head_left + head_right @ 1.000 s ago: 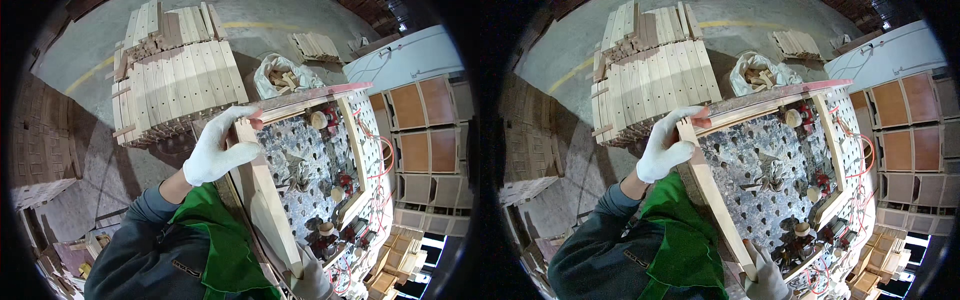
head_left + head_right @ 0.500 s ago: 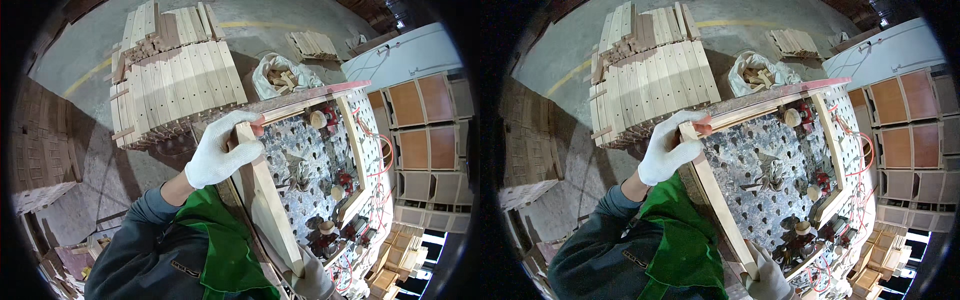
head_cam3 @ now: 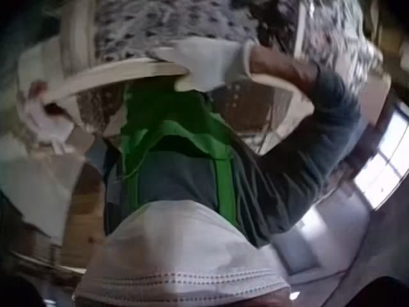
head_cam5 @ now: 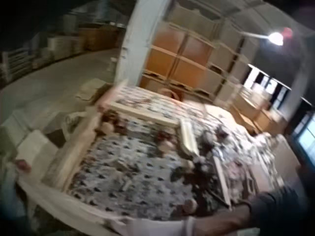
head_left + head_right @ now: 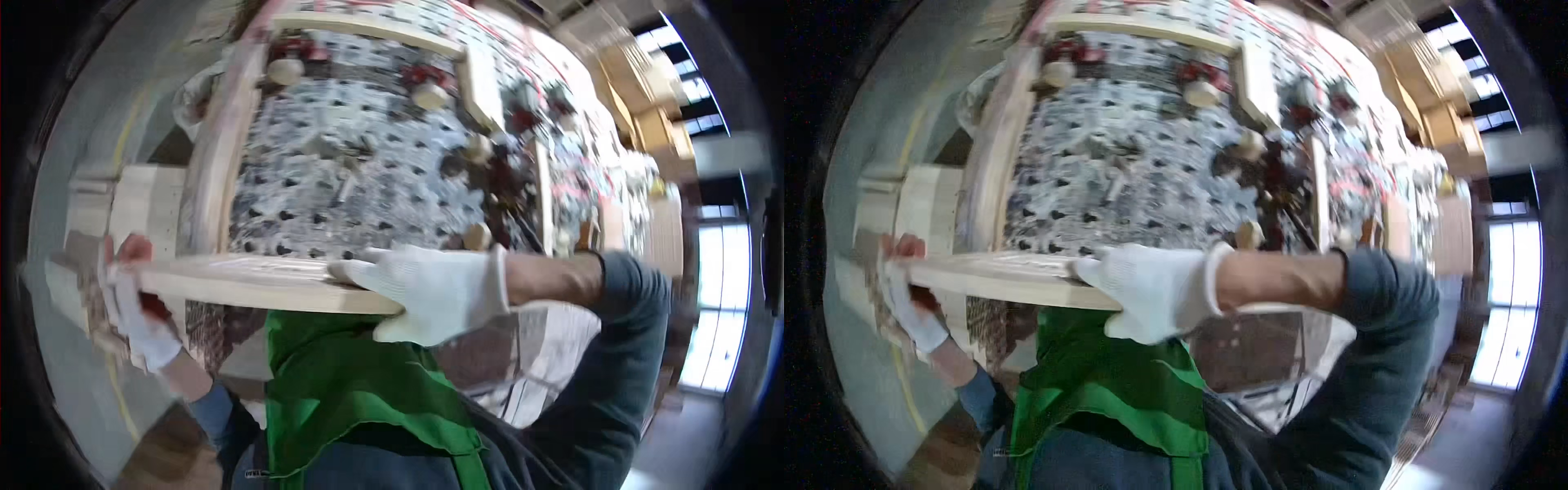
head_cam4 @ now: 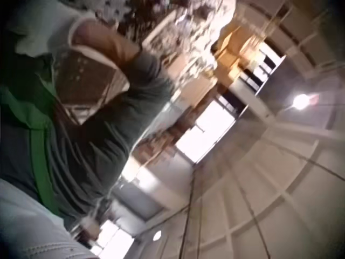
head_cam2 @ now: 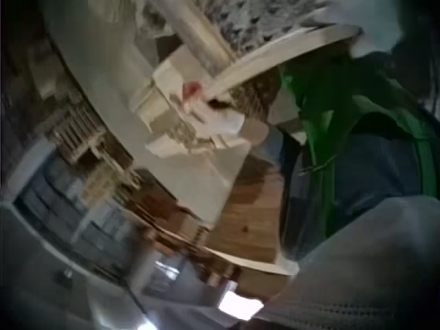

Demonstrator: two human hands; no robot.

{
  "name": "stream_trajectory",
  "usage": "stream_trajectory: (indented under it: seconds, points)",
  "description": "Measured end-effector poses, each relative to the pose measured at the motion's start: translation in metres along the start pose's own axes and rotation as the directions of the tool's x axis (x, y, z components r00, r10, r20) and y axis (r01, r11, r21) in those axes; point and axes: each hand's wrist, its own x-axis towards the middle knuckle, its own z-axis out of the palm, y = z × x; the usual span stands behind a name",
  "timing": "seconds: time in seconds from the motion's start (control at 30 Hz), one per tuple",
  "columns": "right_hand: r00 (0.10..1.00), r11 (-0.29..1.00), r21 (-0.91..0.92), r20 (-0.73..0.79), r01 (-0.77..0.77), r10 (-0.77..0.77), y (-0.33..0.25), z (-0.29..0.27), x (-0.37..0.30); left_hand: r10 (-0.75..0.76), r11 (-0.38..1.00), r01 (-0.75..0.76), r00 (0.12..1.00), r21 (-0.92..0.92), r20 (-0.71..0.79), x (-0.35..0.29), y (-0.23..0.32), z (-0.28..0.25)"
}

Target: Assembling a wooden frame by joining pieces, inserting a carved panel, and securing with a nail gun.

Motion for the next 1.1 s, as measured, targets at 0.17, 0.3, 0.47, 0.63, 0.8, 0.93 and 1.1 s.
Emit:
stream_trajectory:
  seconds: [0.17,0.3,0.47,0.63,0.8,0.93,1.1]
  points:
    - [0.98,0.992,0.011,-0.154,-0.128,0.129,0.006,-0.047,-0.08,0.157,0.886,-0.083,0.979,0.455,-0.127,0.012,0.034,0.014]
    - [0.87,0.959,0.172,-0.409,-0.224,0.277,0.056,-0.033,-0.164,0.46,0.6,-0.504,0.853,0.621,0.248,0.018,0.063,0.042]
    - [0.732,0.99,0.094,-0.667,-0.104,0.14,0.115,0.036,-0.215,0.03,0.759,-0.628,0.298,0.172,0.954,-0.044,0.115,0.19]
    - [0.482,0.836,-0.518,-0.787,-0.181,-0.384,0.053,0.045,-0.204,-0.37,0.474,-0.771,0.264,0.425,0.891,-0.06,0.115,0.204]
    - [0.567,0.828,-0.434,-0.804,-0.355,-0.178,0.08,0.09,-0.139,-0.247,0.458,-0.82,0.255,0.344,0.935,-0.066,0.112,0.214]
    - [0.478,0.774,-0.492,-0.831,-0.398,-0.283,0.08,0.101,-0.127,-0.383,0.435,-0.769,0.312,0.468,0.869,-0.066,0.121,0.215]
    - [0.657,0.904,-0.409,-0.716,-0.12,-0.236,0.068,0.051,-0.155,-0.297,0.479,-0.752,0.348,0.454,0.889,-0.052,0.11,0.21]
